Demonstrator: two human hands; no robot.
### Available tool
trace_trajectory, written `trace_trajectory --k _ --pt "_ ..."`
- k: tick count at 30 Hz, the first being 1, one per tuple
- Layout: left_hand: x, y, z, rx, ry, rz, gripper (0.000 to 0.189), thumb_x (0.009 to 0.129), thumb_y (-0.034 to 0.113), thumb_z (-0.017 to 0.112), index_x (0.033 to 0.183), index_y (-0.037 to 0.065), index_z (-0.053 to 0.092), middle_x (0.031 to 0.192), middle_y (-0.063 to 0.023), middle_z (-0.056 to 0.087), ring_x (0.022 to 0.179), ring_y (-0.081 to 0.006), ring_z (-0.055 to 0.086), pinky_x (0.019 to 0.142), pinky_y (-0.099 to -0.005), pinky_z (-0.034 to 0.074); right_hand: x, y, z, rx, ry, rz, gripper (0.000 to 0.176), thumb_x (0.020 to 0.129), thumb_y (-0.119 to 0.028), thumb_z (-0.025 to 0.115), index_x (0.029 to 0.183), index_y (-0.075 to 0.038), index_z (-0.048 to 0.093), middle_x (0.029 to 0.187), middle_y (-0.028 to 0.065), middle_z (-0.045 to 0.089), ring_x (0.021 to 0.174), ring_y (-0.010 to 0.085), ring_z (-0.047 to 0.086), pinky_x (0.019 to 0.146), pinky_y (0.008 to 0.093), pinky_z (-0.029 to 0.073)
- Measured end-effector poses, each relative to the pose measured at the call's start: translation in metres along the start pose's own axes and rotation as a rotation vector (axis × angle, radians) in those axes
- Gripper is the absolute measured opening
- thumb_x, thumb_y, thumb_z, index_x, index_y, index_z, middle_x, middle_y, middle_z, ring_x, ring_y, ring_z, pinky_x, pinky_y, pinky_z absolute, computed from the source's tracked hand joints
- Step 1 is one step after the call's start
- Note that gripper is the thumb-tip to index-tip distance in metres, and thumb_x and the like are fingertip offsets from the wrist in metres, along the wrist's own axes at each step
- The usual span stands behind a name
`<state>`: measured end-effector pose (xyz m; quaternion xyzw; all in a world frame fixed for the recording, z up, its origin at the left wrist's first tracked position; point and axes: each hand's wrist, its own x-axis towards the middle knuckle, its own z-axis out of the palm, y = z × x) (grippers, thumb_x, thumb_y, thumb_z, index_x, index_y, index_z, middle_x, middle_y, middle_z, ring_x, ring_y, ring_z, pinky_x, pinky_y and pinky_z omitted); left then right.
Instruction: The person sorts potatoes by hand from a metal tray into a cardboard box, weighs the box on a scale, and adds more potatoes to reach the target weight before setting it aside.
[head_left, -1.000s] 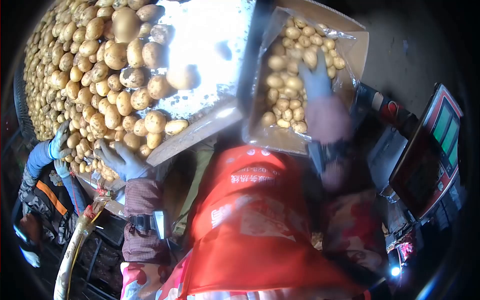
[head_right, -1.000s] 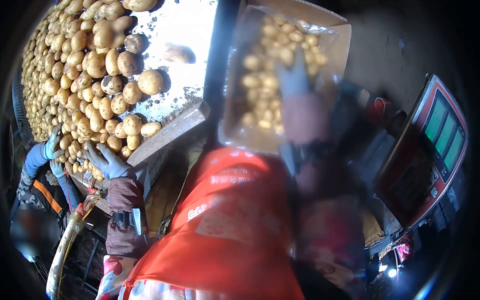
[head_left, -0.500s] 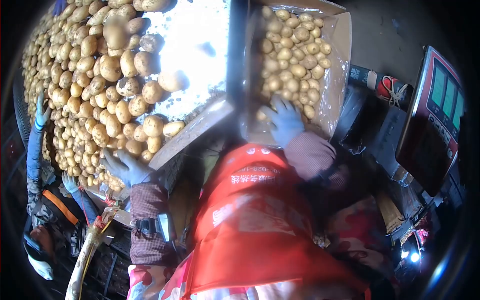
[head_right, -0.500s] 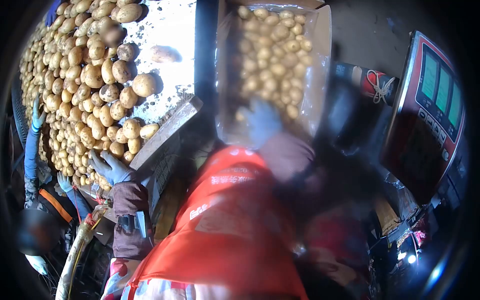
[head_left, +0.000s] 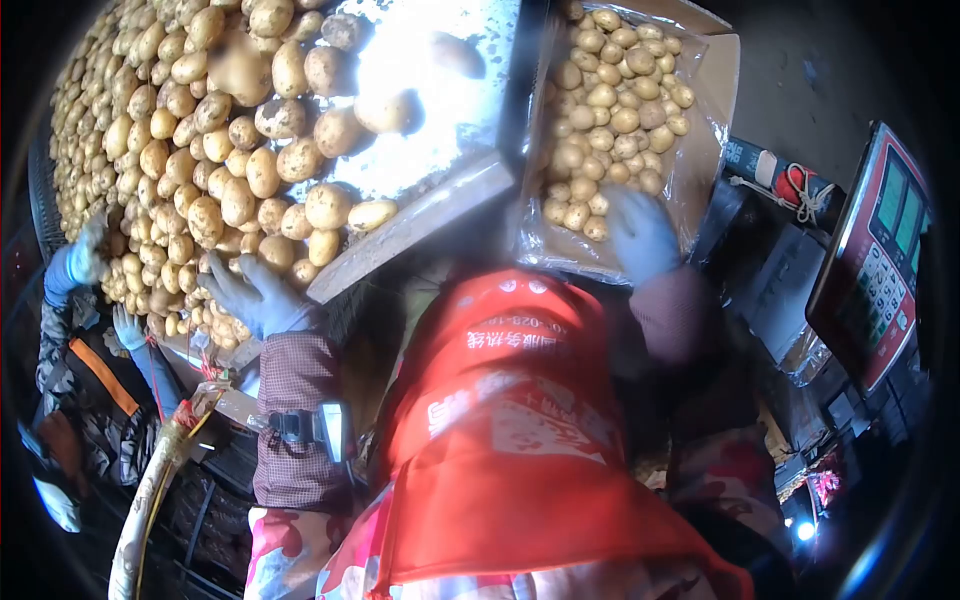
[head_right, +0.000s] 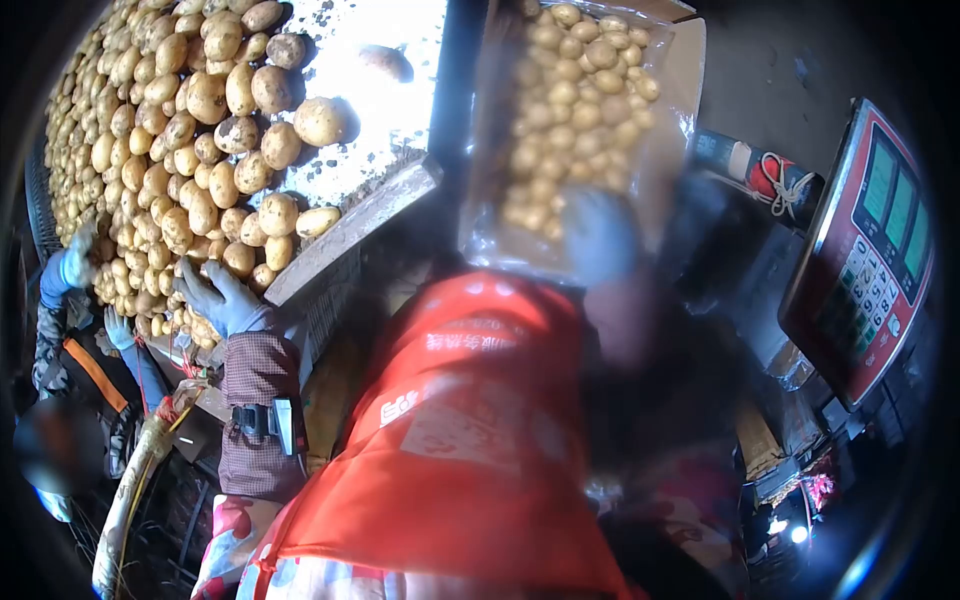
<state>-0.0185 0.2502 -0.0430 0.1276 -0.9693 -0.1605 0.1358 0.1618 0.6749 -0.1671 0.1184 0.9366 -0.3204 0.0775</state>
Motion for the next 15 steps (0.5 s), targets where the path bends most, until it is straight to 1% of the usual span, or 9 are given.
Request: trace_trajectory --k 3,6,8,10,11,13,15 --pt "0.001 -0.003 0.001 0.014 0.003 -0.014 0.059 0.102 0.033 0.049 0.152 0.004 0.041 0.163 -0.0288 0.020 0.152 -0.0381 0.020 0.123 -0.0454 0.019 0.045 0.005 -0.005 -0.018 -0.063 0.173 0.036 0.090 -0.015 0.062 0.123 -0.004 0.065 0.123 0.0168 0.065 0.113 0.0356 0.061 0.099 0.0444 0.047" --pt "0.001 -0.003 0.000 0.027 0.010 -0.005 0.057 0.102 0.031 0.050 0.151 0.004 0.042 0.163 -0.0290 0.020 0.153 -0.0378 0.020 0.123 -0.0453 0.019 0.042 0.062 0.020 -0.177 0.088 -0.115 0.038 0.088 -0.013 0.061 0.125 -0.004 0.064 0.125 0.0171 0.063 0.113 0.0362 0.060 0.099 0.0448 0.047" --pt "0.001 -0.005 0.002 0.026 0.022 -0.004 0.056 0.102 0.030 0.050 0.151 0.004 0.043 0.163 -0.0293 0.020 0.153 -0.0378 0.020 0.123 -0.0453 0.019 0.026 0.086 0.022 -0.372 -0.159 0.103 0.041 0.086 -0.012 0.062 0.126 -0.006 0.064 0.128 0.0165 0.062 0.115 0.0362 0.059 0.100 0.0453 0.047" --pt "0.000 -0.005 0.003 0.016 0.036 -0.001 0.055 0.101 0.030 0.050 0.150 0.003 0.044 0.162 -0.0296 0.021 0.152 -0.0381 0.021 0.123 -0.0456 0.019 0.006 0.107 0.024 -0.599 -0.256 0.103 0.042 0.083 -0.012 0.063 0.125 -0.009 0.065 0.129 0.0160 0.061 0.114 0.0362 0.060 0.098 0.0454 0.048" --pt "0.001 -0.007 0.004 0.004 0.044 0.012 0.055 0.101 0.029 0.051 0.150 0.003 0.044 0.162 -0.0297 0.021 0.152 -0.0382 0.022 0.123 -0.0457 0.019 -0.008 0.115 0.028 -0.723 -0.226 -0.009 0.042 0.081 -0.011 0.064 0.123 -0.010 0.066 0.128 0.0157 0.062 0.112 0.0362 0.060 0.096 0.0453 0.049" --pt "0.003 -0.013 0.004 0.023 0.039 0.013 0.056 0.101 0.029 0.051 0.150 0.003 0.044 0.163 -0.0296 0.021 0.152 -0.0381 0.022 0.123 -0.0457 0.020 -0.014 0.099 0.027 -0.632 -0.120 -0.069 0.041 0.079 -0.011 0.066 0.120 -0.013 0.068 0.124 0.0146 0.062 0.107 0.0356 0.062 0.091 0.0448 0.051" --pt "0.001 -0.013 0.003 0.023 0.029 0.008 0.056 0.101 0.030 0.052 0.150 0.004 0.044 0.162 -0.0295 0.021 0.152 -0.0381 0.022 0.123 -0.0457 0.020 0.005 0.035 0.008 -0.212 0.015 0.043 0.039 0.077 -0.010 0.067 0.116 -0.016 0.070 0.118 0.0130 0.063 0.099 0.0347 0.063 0.085 0.0441 0.053"
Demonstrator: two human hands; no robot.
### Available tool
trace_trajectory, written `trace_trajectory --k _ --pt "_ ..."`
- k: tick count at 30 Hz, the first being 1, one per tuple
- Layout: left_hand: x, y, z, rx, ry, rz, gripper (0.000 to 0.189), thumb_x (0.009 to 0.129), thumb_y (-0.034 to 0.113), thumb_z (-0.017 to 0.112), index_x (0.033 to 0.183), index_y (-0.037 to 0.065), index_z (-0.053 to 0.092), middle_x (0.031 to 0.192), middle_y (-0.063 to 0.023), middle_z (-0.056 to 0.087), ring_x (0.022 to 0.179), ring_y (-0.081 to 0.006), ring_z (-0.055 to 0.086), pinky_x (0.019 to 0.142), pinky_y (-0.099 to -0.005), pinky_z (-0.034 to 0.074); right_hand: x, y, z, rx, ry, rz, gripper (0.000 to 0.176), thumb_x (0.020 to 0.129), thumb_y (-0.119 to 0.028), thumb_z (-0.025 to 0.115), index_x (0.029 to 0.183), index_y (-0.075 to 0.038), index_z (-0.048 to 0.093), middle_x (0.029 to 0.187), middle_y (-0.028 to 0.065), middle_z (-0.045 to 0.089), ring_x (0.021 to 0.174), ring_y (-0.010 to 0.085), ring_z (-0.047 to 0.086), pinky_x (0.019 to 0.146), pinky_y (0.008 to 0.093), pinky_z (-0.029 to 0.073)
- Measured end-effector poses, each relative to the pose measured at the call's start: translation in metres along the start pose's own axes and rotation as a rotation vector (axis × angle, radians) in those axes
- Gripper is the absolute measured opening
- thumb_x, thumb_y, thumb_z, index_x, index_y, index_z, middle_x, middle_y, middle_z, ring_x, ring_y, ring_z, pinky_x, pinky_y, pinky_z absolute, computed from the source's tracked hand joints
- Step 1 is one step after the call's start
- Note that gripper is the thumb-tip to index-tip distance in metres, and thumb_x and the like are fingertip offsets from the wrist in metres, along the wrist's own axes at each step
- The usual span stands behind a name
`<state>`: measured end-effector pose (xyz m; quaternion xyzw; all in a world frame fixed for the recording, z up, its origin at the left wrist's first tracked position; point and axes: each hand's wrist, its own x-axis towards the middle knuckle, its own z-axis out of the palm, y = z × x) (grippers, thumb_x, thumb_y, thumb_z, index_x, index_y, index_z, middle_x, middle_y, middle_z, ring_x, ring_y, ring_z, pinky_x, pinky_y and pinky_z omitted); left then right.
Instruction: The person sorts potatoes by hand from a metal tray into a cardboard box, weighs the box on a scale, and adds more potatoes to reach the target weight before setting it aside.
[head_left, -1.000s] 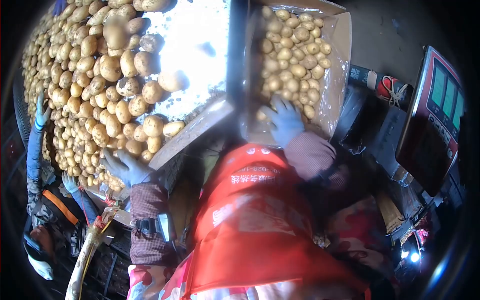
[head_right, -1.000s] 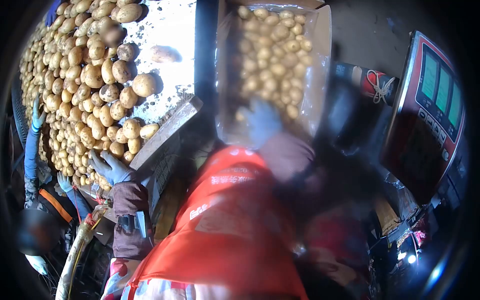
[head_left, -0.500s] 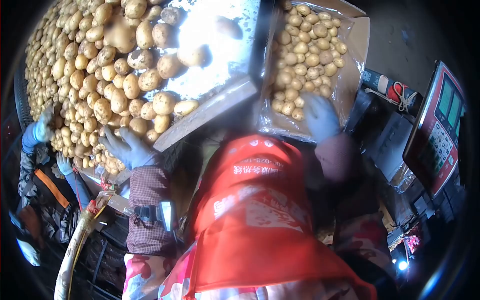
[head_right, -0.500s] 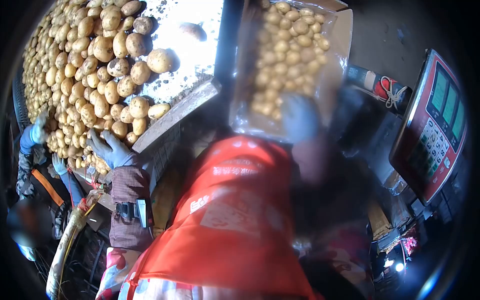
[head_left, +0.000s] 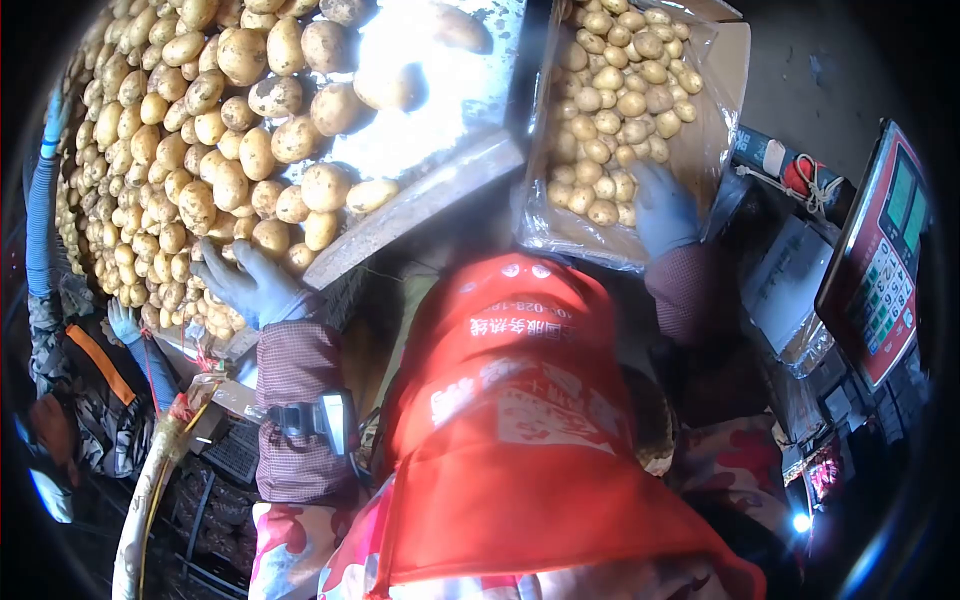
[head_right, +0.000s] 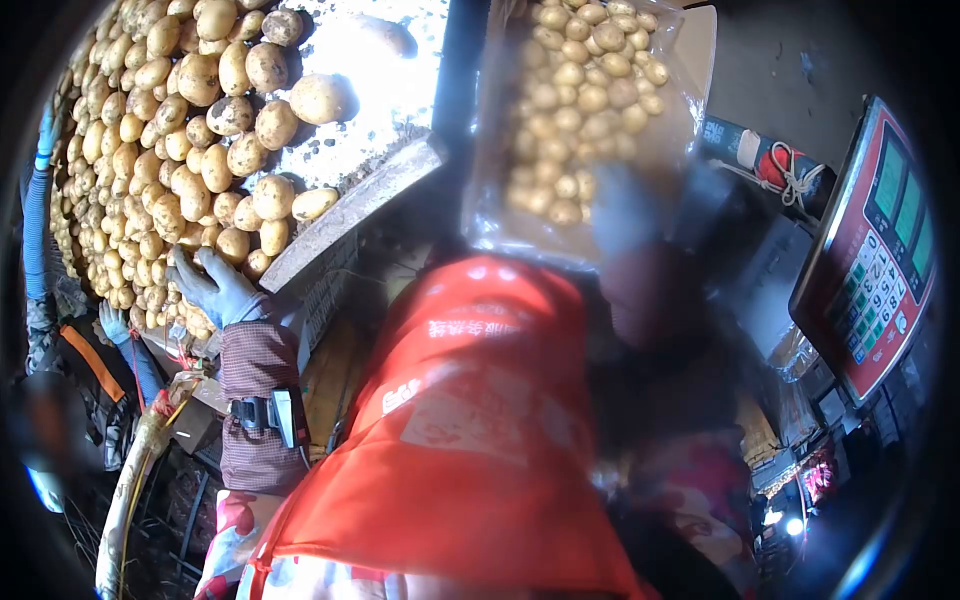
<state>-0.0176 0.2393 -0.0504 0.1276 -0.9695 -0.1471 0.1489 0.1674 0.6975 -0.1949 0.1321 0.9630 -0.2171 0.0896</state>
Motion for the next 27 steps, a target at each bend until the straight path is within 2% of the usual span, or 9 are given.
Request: trace_trajectory --k 3,6,10,13,15,21,23,25,27 --pt "0.001 0.003 -0.001 -0.013 0.011 0.008 0.057 0.101 0.033 0.051 0.150 0.005 0.044 0.162 -0.0297 0.023 0.152 -0.0386 0.022 0.123 -0.0458 0.020 0.045 -0.030 -0.002 -0.060 0.112 -0.342 0.039 0.078 -0.006 0.065 0.115 -0.018 0.071 0.115 0.0108 0.064 0.095 0.0346 0.064 0.081 0.0434 0.054" --pt "0.001 -0.001 0.002 -0.010 0.024 0.030 0.059 0.103 0.039 0.050 0.151 0.005 0.043 0.160 -0.0302 0.026 0.152 -0.0395 0.022 0.123 -0.0458 0.019 0.070 0.001 0.046 -0.220 -0.102 -0.323 0.045 0.078 -0.006 0.066 0.120 -0.019 0.071 0.121 0.0126 0.064 0.100 0.0351 0.065 0.084 0.0425 0.055" --pt "-0.001 0.005 -0.003 0.004 0.007 -0.001 0.056 0.100 0.030 0.052 0.150 0.005 0.045 0.162 -0.0299 0.022 0.152 -0.0384 0.024 0.122 -0.0460 0.022 0.080 -0.060 -0.031 0.712 -0.355 0.488 0.045 0.078 -0.004 0.070 0.122 -0.016 0.070 0.118 0.0111 0.065 0.098 0.0275 0.067 0.082 0.0365 0.056" --pt "0.002 0.001 0.000 -0.008 0.013 0.021 0.058 0.100 0.031 0.052 0.150 0.003 0.045 0.161 -0.0309 0.023 0.151 -0.0387 0.024 0.122 -0.0464 0.023 0.063 -0.064 -0.052 0.942 -0.168 0.446 0.045 0.079 -0.003 0.074 0.123 -0.013 0.069 0.111 0.0082 0.067 0.093 0.0209 0.067 0.081 0.0324 0.055" --pt "0.002 0.000 -0.001 0.008 0.007 0.018 0.058 0.099 0.031 0.052 0.150 0.003 0.045 0.161 -0.0312 0.023 0.152 -0.0385 0.024 0.121 -0.0468 0.023 0.043 -0.045 -0.036 0.717 -0.043 0.249 0.045 0.080 -0.002 0.076 0.124 -0.010 0.068 0.110 0.0057 0.068 0.092 0.0171 0.066 0.081 0.0299 0.054" --pt "-0.014 0.018 -0.020 -0.205 0.034 0.214 0.056 0.101 0.029 0.055 0.148 0.001 0.044 0.154 -0.0265 0.036 0.147 -0.0374 0.029 0.121 -0.0456 0.024 -0.038 -0.104 -0.060 0.964 0.015 0.387 0.048 0.078 0.002 0.077 0.124 -0.003 0.066 0.112 0.0055 0.067 0.097 0.0134 0.064 0.085 0.0274 0.052" --pt "-0.053 0.060 -0.051 -0.393 -0.290 0.379 0.054 0.100 0.023 0.054 0.147 -0.002 0.044 0.149 -0.0251 0.042 0.142 -0.0348 0.038 0.118 -0.0434 0.029 -0.064 -0.126 -0.068 1.036 0.006 0.398 0.050 0.077 -0.005 0.082 0.125 -0.008 0.068 0.111 0.0074 0.064 0.093 0.0164 0.063 0.081 0.0304 0.054" --pt "-0.093 0.101 -0.069 -0.566 -0.896 0.441 0.052 0.099 0.016 0.052 0.146 -0.005 0.044 0.145 -0.0237 0.048 0.137 -0.0322 0.046 0.116 -0.0411 0.034 -0.073 -0.156 -0.081 1.126 -0.051 0.447 0.051 0.077 -0.004 0.081 0.126 -0.010 0.067 0.112 0.0066 0.064 0.097 0.0166 0.064 0.083 0.0300 0.054" --pt "-0.118 0.134 -0.064 -0.943 -1.337 -0.161 0.057 0.102 0.017 0.053 0.152 0.000 0.034 0.146 -0.0193 0.049 0.123 -0.0277 0.056 0.103 -0.0368 0.046 -0.075 -0.175 -0.088 1.073 -0.078 0.326 0.051 0.076 -0.003 0.081 0.125 -0.011 0.067 0.113 0.0089 0.065 0.101 0.0223 0.066 0.085 0.0324 0.055"
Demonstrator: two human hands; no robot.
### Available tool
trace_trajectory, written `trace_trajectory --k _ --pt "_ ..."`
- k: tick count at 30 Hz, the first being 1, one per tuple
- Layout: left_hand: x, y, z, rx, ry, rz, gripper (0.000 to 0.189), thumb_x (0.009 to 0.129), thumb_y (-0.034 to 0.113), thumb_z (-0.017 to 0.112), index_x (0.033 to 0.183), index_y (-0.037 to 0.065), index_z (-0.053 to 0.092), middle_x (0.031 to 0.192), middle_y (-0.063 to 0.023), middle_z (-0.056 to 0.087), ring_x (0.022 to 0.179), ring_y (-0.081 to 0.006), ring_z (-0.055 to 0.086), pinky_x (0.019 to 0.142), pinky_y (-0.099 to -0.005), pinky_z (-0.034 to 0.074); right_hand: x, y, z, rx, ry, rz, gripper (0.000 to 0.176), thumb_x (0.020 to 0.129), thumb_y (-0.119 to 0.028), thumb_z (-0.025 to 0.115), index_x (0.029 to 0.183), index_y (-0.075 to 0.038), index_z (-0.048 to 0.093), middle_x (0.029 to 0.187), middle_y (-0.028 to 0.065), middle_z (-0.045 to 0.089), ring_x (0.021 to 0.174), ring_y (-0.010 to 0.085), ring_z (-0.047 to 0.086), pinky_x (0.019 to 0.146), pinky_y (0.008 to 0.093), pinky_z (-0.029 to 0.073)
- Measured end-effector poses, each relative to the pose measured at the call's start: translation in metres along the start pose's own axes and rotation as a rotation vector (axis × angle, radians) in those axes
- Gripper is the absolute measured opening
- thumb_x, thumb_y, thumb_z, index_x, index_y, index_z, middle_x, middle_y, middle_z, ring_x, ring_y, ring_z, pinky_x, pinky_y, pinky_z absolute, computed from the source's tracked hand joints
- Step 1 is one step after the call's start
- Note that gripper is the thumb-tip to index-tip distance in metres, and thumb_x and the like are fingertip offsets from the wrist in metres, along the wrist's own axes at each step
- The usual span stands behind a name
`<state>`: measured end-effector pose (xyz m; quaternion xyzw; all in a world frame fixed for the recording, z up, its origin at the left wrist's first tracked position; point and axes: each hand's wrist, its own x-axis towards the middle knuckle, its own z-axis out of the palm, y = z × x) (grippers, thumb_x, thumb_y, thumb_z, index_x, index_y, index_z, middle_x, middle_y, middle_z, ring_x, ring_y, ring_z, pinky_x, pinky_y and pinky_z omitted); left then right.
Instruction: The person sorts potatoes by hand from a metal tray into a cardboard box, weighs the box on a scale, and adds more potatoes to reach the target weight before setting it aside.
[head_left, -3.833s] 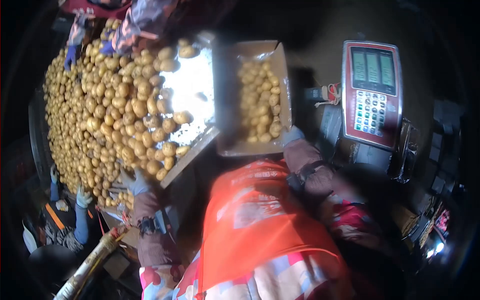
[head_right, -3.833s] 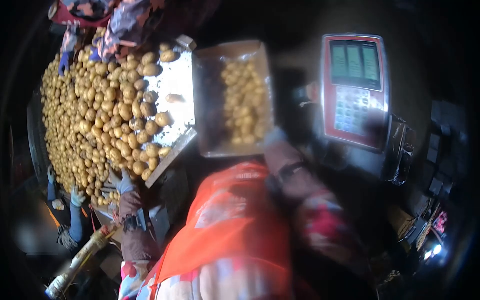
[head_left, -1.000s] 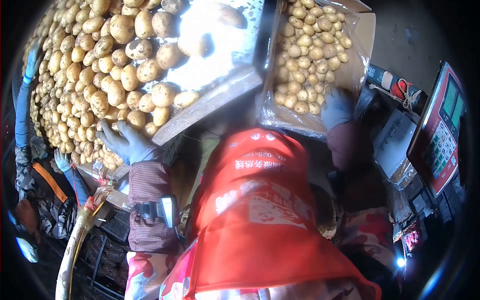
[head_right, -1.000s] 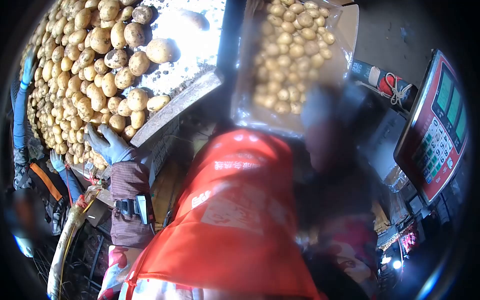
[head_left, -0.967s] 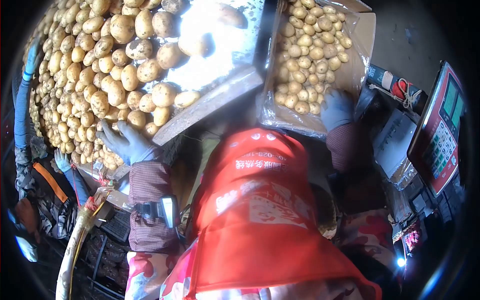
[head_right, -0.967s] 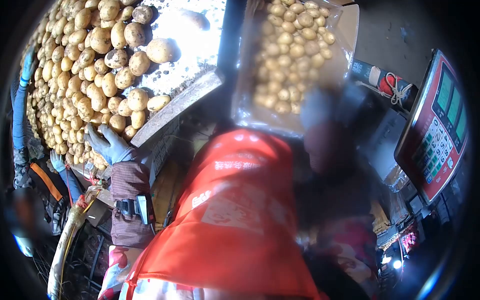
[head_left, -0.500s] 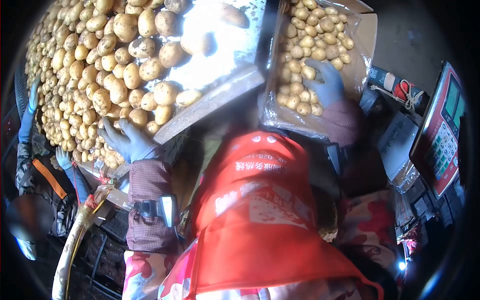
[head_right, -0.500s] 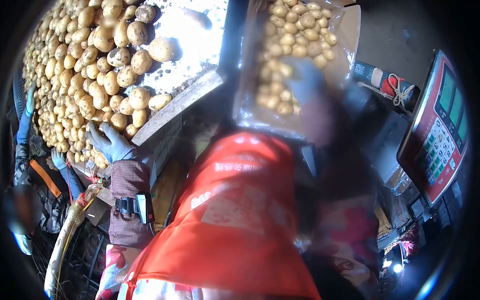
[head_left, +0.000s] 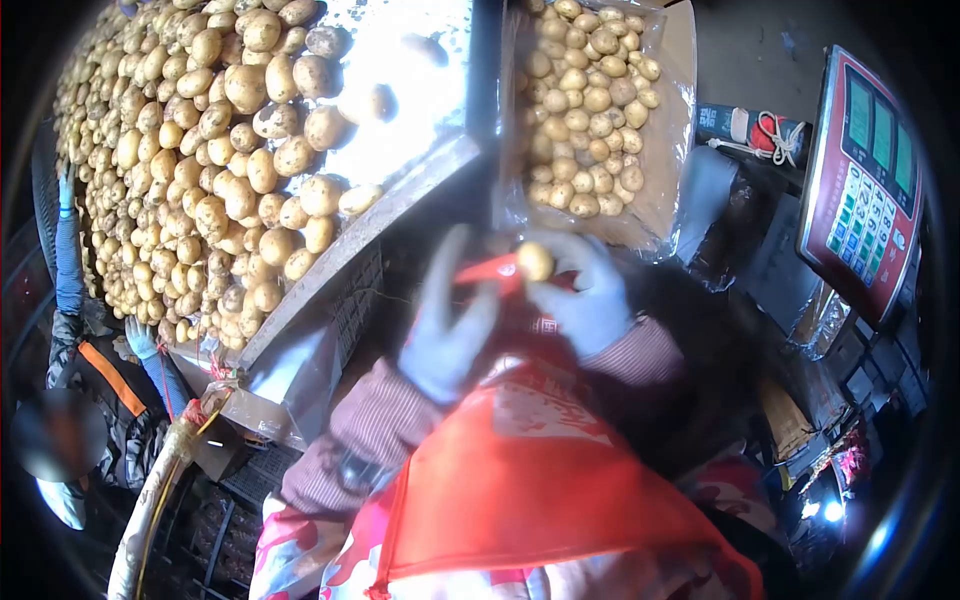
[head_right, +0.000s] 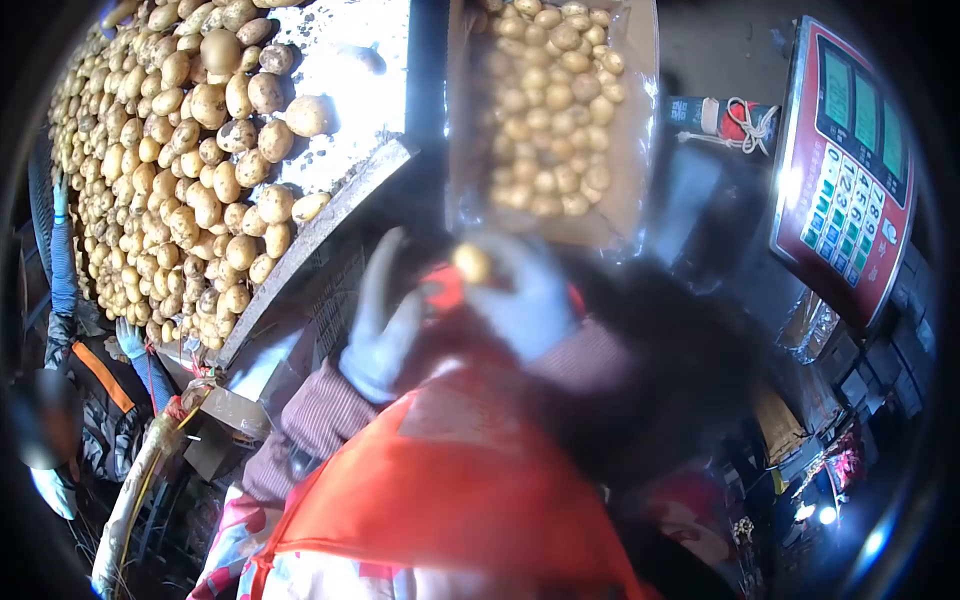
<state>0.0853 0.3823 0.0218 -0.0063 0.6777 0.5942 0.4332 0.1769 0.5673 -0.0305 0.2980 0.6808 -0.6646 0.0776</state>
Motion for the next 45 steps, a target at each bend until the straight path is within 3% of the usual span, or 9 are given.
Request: trace_trajectory --k 4,9,13,17,21,29,33,37,45 --pt "0.020 -0.036 0.012 -0.576 -0.143 -0.391 0.047 0.102 0.019 0.056 0.145 0.004 0.045 0.132 -0.0129 0.061 0.097 -0.0163 0.066 0.082 -0.0296 0.054 0.001 -0.020 -0.010 -0.338 -0.307 -0.429 0.042 0.083 -0.006 0.077 0.124 -0.002 0.066 0.119 0.0114 0.063 0.110 0.0237 0.062 0.095 0.0358 0.051" --pt "0.008 -0.022 -0.009 -0.229 0.088 -0.464 0.026 0.100 0.018 0.060 0.123 0.005 0.064 0.114 -0.0085 0.070 0.075 -0.0109 0.067 0.064 -0.0243 0.051 0.061 0.064 -0.070 -0.349 0.085 0.189 0.029 0.097 -0.017 0.063 0.121 -0.002 0.069 0.112 0.0124 0.072 0.106 0.0204 0.065 0.094 0.0331 0.051" --pt "0.004 0.003 -0.046 0.879 0.279 0.519 0.027 0.096 0.003 0.061 0.123 0.003 0.064 0.116 -0.0096 0.070 0.093 -0.0129 0.066 0.079 -0.0250 0.053 0.117 0.107 -0.086 -0.717 -0.185 0.172 0.038 0.096 -0.016 0.059 0.132 -0.004 0.063 0.119 0.0192 0.069 0.114 0.0314 0.065 0.099 0.0397 0.049" --pt "0.012 0.007 -0.114 0.593 0.693 0.502 0.047 0.088 -0.009 0.059 0.132 0.004 0.060 0.127 -0.0128 0.058 0.113 -0.0234 0.059 0.096 -0.0356 0.049 0.184 0.167 -0.125 -1.019 0.337 -0.217 0.050 0.093 -0.012 0.053 0.143 -0.013 0.053 0.129 0.0242 0.059 0.121 0.0394 0.058 0.102 0.0435 0.047" --pt "0.034 -0.033 -0.172 0.759 0.976 0.548 0.061 0.079 -0.014 0.056 0.137 0.006 0.057 0.136 -0.0155 0.051 0.120 -0.0270 0.055 0.100 -0.0368 0.048 0.170 0.091 -0.107 -0.940 0.225 -0.172 0.043 0.091 -0.010 0.053 0.133 -0.015 0.063 0.123 0.0183 0.064 0.114 0.0388 0.060 0.101 0.0450 0.048" --pt "0.038 -0.028 -0.161 1.174 1.036 0.624 0.070 0.071 -0.012 0.051 0.139 0.004 0.057 0.135 -0.0221 0.055 0.123 -0.0368 0.053 0.106 -0.0432 0.044 0.189 0.115 -0.086 -1.676 -0.068 -0.543 0.037 0.080 -0.013 0.061 0.115 -0.020 0.071 0.095 0.0083 0.066 0.089 0.0281 0.064 0.079 0.0429 0.052" --pt "0.040 -0.030 -0.162 1.128 1.053 0.641 0.068 0.073 -0.013 0.051 0.139 0.004 0.056 0.135 -0.0210 0.052 0.122 -0.0345 0.055 0.104 -0.0417 0.047 0.192 0.087 -0.120 -1.534 0.338 -0.456 0.033 0.084 -0.012 0.059 0.115 -0.018 0.069 0.096 0.0115 0.067 0.089 0.0315 0.064 0.079 0.0459 0.052" --pt "0.038 -0.031 -0.158 1.040 1.057 0.604 0.068 0.076 -0.014 0.052 0.141 0.004 0.055 0.138 -0.0178 0.048 0.125 -0.0305 0.053 0.104 -0.0389 0.048 0.185 0.126 -0.099 -1.281 -0.149 -0.124 0.029 0.090 -0.012 0.056 0.117 -0.015 0.066 0.103 0.0156 0.068 0.092 0.0359 0.065 0.081 0.0490 0.053" --pt "0.038 -0.032 -0.159 1.123 1.021 0.622 0.069 0.076 -0.013 0.051 0.143 0.005 0.054 0.142 -0.0149 0.048 0.130 -0.0294 0.048 0.111 -0.0392 0.041 0.220 0.116 -0.090 -1.267 -0.026 -0.359 0.039 0.093 -0.010 0.051 0.130 -0.017 0.063 0.112 0.0176 0.067 0.108 0.0381 0.063 0.092 0.0479 0.052"
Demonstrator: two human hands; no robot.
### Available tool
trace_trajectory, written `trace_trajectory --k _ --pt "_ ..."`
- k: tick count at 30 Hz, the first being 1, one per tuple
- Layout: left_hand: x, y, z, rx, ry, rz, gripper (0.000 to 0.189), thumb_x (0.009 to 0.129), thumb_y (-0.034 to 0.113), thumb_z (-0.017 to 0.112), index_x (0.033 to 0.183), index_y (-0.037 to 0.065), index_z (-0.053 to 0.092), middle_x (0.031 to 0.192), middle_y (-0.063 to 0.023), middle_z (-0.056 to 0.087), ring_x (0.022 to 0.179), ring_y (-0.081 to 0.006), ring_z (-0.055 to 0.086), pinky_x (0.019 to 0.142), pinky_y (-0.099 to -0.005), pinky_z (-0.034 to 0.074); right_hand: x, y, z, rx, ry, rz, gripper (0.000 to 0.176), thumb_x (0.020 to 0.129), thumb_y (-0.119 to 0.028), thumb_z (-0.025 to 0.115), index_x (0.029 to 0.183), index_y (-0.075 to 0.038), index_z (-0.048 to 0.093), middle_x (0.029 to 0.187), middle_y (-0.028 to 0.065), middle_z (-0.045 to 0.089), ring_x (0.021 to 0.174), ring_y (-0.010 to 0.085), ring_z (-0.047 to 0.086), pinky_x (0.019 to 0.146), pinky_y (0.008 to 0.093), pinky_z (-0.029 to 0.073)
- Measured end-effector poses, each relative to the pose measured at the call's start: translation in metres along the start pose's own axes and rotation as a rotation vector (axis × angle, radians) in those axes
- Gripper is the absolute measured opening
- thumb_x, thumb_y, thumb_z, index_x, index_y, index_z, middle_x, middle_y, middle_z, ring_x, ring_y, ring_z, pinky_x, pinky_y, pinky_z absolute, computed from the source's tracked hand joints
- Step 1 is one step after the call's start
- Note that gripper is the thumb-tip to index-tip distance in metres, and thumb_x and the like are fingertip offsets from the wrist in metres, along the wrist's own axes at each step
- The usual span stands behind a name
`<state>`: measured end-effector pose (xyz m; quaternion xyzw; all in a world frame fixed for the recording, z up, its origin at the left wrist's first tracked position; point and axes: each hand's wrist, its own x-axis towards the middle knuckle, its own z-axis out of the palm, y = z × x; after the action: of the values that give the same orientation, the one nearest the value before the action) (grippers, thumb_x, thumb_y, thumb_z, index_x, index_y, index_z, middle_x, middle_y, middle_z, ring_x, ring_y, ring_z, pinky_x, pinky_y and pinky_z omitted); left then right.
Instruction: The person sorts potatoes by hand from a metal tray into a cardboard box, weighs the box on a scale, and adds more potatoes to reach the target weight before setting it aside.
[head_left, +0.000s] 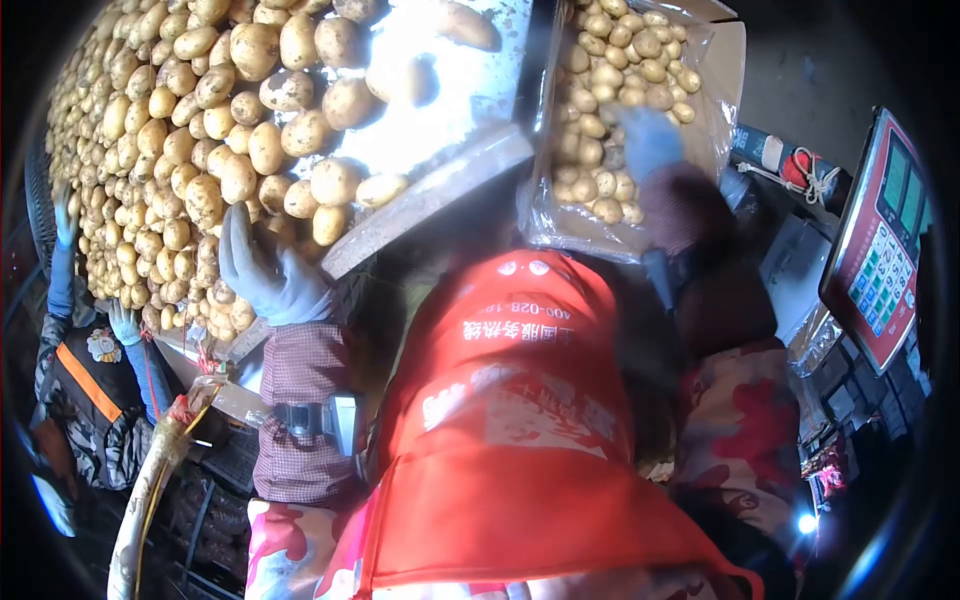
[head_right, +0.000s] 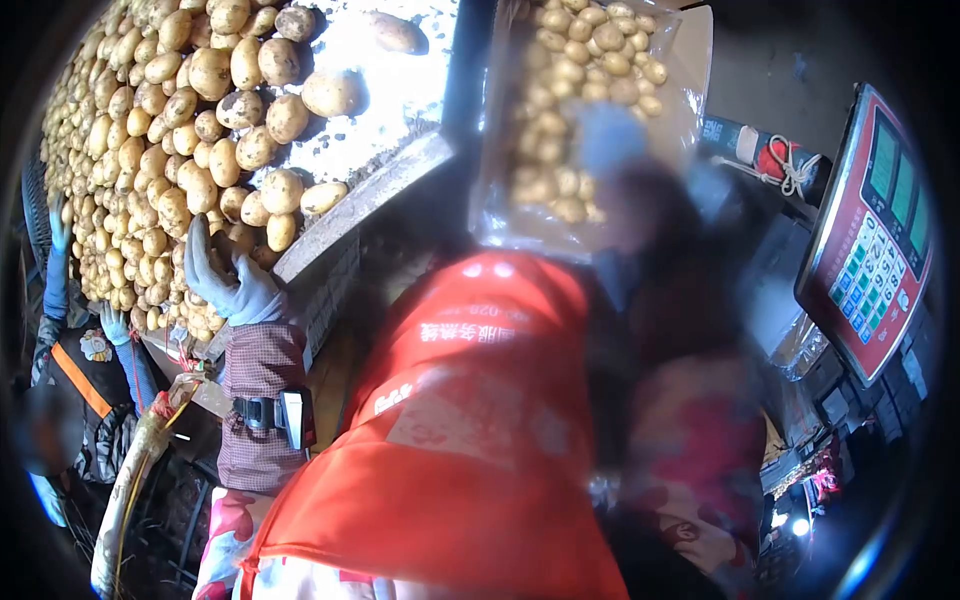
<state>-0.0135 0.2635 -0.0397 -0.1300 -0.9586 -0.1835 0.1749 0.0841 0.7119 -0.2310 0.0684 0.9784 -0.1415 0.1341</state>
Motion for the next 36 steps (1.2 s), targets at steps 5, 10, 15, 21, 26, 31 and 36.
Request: trace_trajectory --k 5,10,15,21,26,31,36 --pt "0.000 0.002 0.003 -0.024 0.036 -0.021 0.068 0.075 -0.013 0.051 0.141 0.003 0.054 0.139 -0.0165 0.049 0.128 -0.0308 0.050 0.110 -0.0396 0.042 0.019 0.010 -0.066 0.242 0.402 0.347 0.042 0.098 -0.012 0.045 0.136 -0.015 0.061 0.121 0.0182 0.067 0.117 0.0362 0.062 0.102 0.0447 0.048" --pt "0.002 0.001 -0.002 0.106 0.008 0.003 0.065 0.075 -0.011 0.055 0.139 0.002 0.057 0.134 -0.0181 0.051 0.124 -0.0317 0.053 0.103 -0.0392 0.048 -0.031 0.057 0.014 0.236 -0.285 0.277 0.039 0.097 -0.012 0.045 0.131 -0.013 0.064 0.125 0.0182 0.067 0.120 0.0342 0.061 0.105 0.0414 0.046" --pt "0.000 0.004 0.004 -0.046 0.049 -0.041 0.065 0.077 -0.013 0.055 0.140 0.002 0.055 0.136 -0.0179 0.049 0.125 -0.0310 0.052 0.107 -0.0391 0.046 -0.042 0.004 0.039 0.483 -0.151 0.094 0.046 0.091 -0.004 0.048 0.135 -0.011 0.060 0.138 0.0166 0.059 0.124 0.0361 0.057 0.105 0.0417 0.046" --pt "0.001 0.005 0.005 -0.016 0.058 -0.005 0.065 0.077 -0.015 0.053 0.140 0.002 0.055 0.138 -0.0187 0.047 0.127 -0.0315 0.050 0.109 -0.0393 0.044 0.013 -0.019 0.032 0.060 -0.019 -0.019 0.050 0.091 -0.003 0.052 0.141 -0.010 0.050 0.141 0.0184 0.052 0.119 0.0354 0.059 0.101 0.0427 0.049" --pt "0.001 -0.002 -0.001 0.116 0.006 0.058 0.063 0.079 -0.009 0.055 0.141 0.001 0.054 0.137 -0.0196 0.049 0.126 -0.0319 0.051 0.109 -0.0422 0.042 0.040 -0.026 0.009 -0.219 -0.238 0.096 0.040 0.093 -0.007 0.054 0.132 -0.011 0.054 0.128 0.0145 0.057 0.113 0.0306 0.063 0.093 0.0437 0.052" --pt "-0.002 -0.001 0.001 0.028 0.025 0.009 0.068 0.078 -0.014 0.048 0.144 0.003 0.050 0.143 -0.0159 0.049 0.133 -0.0297 0.047 0.115 -0.0396 0.038 0.048 -0.034 0.008 -0.426 -0.346 0.067 0.029 0.096 -0.014 0.054 0.125 -0.016 0.058 0.122 0.0077 0.060 0.111 0.0275 0.064 0.088 0.0433 0.053" --pt "0.000 0.001 -0.002 0.028 0.015 0.005 0.069 0.075 -0.013 0.047 0.143 0.003 0.052 0.141 -0.0182 0.049 0.131 -0.0319 0.049 0.113 -0.0411 0.040 0.037 -0.013 0.037 -0.290 -0.126 0.062 0.025 0.097 -0.010 0.051 0.118 -0.015 0.063 0.114 0.0070 0.064 0.107 0.0263 0.065 0.086 0.0420 0.053"
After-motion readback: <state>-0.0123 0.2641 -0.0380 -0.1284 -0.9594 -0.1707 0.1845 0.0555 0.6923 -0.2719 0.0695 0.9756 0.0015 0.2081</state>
